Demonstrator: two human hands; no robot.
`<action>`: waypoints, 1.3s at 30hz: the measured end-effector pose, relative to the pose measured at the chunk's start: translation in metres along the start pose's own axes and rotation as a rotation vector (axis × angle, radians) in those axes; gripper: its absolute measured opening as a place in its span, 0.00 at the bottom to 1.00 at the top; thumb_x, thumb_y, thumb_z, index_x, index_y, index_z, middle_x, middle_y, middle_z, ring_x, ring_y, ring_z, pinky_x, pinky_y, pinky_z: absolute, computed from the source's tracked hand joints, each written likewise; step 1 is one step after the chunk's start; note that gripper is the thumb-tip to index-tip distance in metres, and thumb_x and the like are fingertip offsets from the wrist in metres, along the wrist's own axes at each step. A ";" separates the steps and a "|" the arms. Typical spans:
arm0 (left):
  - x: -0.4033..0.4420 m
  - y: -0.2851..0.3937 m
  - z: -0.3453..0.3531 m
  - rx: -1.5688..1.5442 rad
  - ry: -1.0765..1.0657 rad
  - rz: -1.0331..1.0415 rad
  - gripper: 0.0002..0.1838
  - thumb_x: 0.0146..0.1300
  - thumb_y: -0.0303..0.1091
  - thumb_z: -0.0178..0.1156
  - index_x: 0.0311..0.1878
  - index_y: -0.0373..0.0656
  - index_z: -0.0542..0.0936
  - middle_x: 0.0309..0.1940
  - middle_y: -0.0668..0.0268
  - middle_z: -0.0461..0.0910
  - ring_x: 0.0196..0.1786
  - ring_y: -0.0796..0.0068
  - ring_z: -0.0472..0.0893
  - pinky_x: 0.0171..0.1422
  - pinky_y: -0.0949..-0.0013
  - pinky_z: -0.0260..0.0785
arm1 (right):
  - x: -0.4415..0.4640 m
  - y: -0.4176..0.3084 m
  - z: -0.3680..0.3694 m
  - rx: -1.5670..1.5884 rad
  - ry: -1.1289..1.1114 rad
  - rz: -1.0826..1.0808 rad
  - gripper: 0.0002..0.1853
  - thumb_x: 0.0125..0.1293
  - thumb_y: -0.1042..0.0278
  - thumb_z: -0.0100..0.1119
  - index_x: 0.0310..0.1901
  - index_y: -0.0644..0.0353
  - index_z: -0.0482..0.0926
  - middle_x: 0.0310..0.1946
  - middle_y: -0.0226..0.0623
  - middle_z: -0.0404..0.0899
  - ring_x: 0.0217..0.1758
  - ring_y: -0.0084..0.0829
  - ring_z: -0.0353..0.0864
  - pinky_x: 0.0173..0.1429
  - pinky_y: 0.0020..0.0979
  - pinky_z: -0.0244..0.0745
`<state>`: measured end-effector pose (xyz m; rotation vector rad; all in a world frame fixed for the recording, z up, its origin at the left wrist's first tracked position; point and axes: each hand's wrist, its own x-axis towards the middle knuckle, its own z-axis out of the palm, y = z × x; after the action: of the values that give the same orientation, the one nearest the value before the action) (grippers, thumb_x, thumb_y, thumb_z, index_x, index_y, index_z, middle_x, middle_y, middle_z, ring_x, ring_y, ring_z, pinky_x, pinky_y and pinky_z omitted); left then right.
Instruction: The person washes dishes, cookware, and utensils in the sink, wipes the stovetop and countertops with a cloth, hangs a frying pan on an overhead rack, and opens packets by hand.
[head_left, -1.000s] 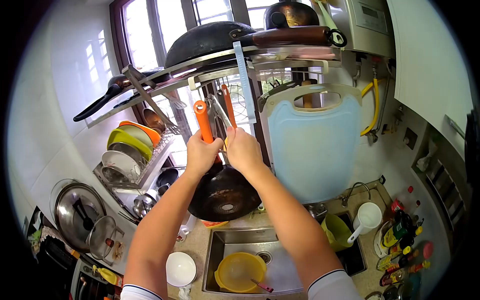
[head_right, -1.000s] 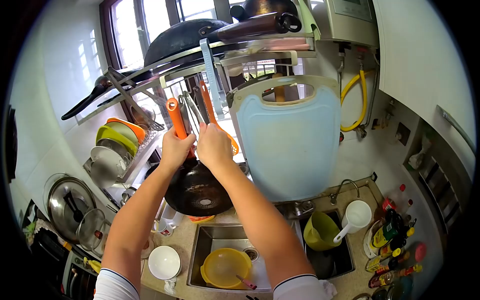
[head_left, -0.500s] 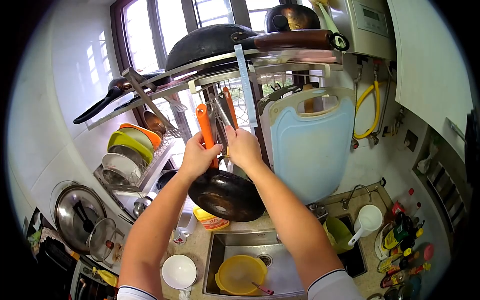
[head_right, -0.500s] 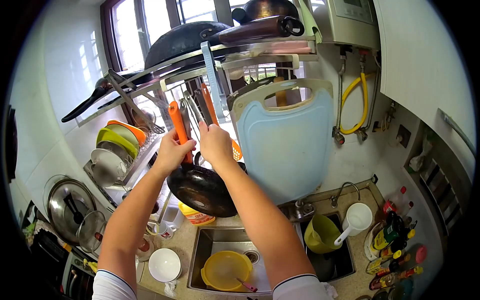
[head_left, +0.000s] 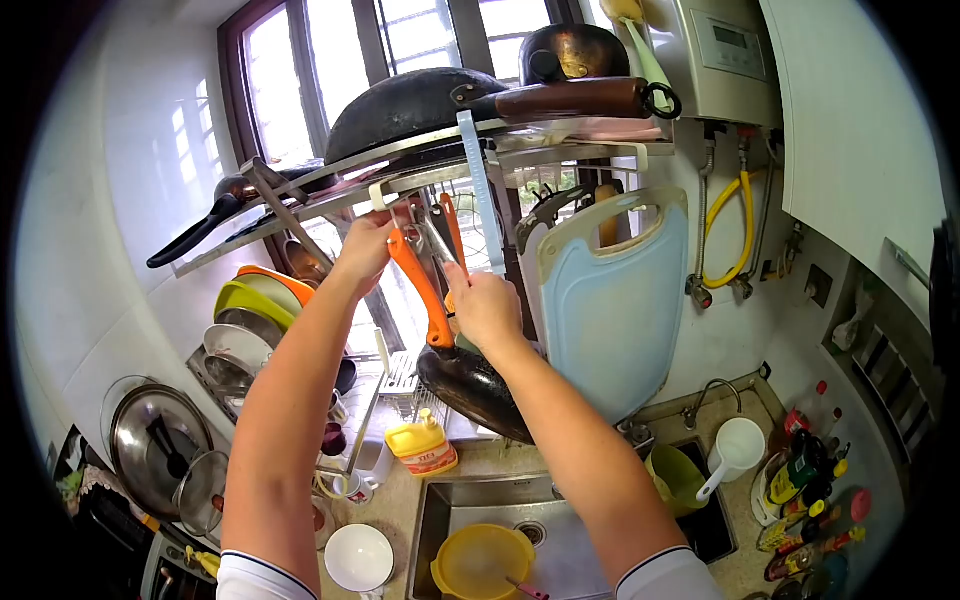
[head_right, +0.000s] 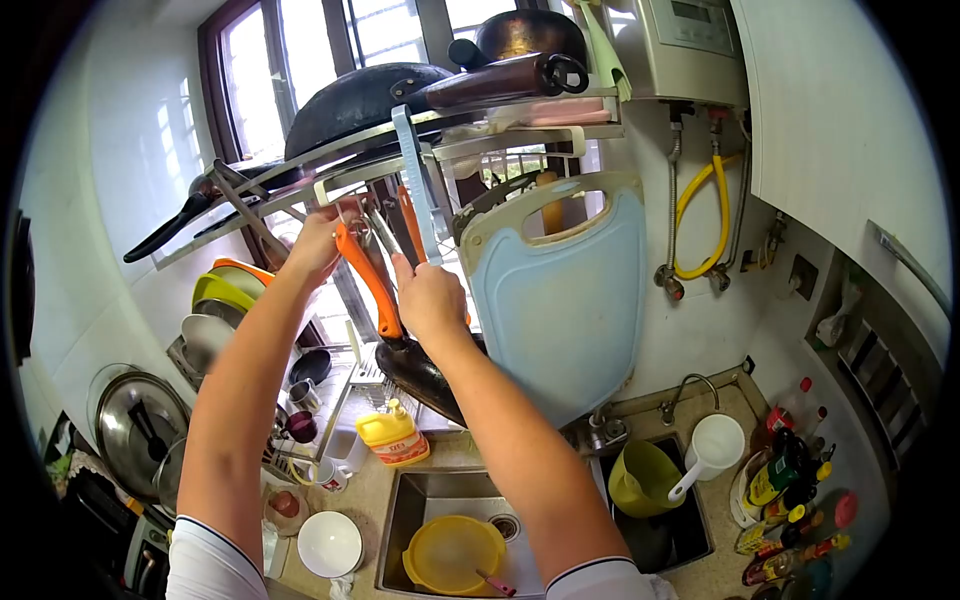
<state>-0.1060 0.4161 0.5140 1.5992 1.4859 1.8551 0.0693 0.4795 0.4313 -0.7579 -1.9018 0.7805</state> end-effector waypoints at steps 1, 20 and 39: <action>0.004 0.000 0.001 -0.002 -0.001 -0.001 0.14 0.70 0.30 0.60 0.56 0.37 0.83 0.45 0.65 0.85 0.44 0.75 0.81 0.51 0.71 0.72 | 0.001 0.001 0.001 0.013 -0.018 -0.008 0.35 0.75 0.40 0.44 0.31 0.69 0.84 0.32 0.63 0.83 0.40 0.62 0.83 0.50 0.54 0.76; 0.007 0.024 0.004 0.266 0.004 -0.019 0.11 0.68 0.31 0.64 0.48 0.36 0.85 0.39 0.63 0.85 0.37 0.75 0.82 0.41 0.71 0.74 | 0.005 0.001 0.025 -0.060 0.249 -0.269 0.17 0.76 0.56 0.50 0.48 0.63 0.80 0.40 0.55 0.84 0.38 0.58 0.84 0.45 0.54 0.77; 0.017 -0.007 0.005 0.002 0.028 -0.002 0.10 0.66 0.28 0.63 0.47 0.32 0.84 0.38 0.60 0.86 0.35 0.70 0.85 0.38 0.69 0.77 | 0.016 0.016 0.027 0.050 0.352 -0.354 0.13 0.74 0.64 0.53 0.41 0.66 0.81 0.35 0.57 0.82 0.38 0.58 0.81 0.47 0.51 0.75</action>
<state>-0.1102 0.4340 0.5175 1.5781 1.5006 1.8826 0.0418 0.4964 0.4170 -0.4707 -1.6282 0.4388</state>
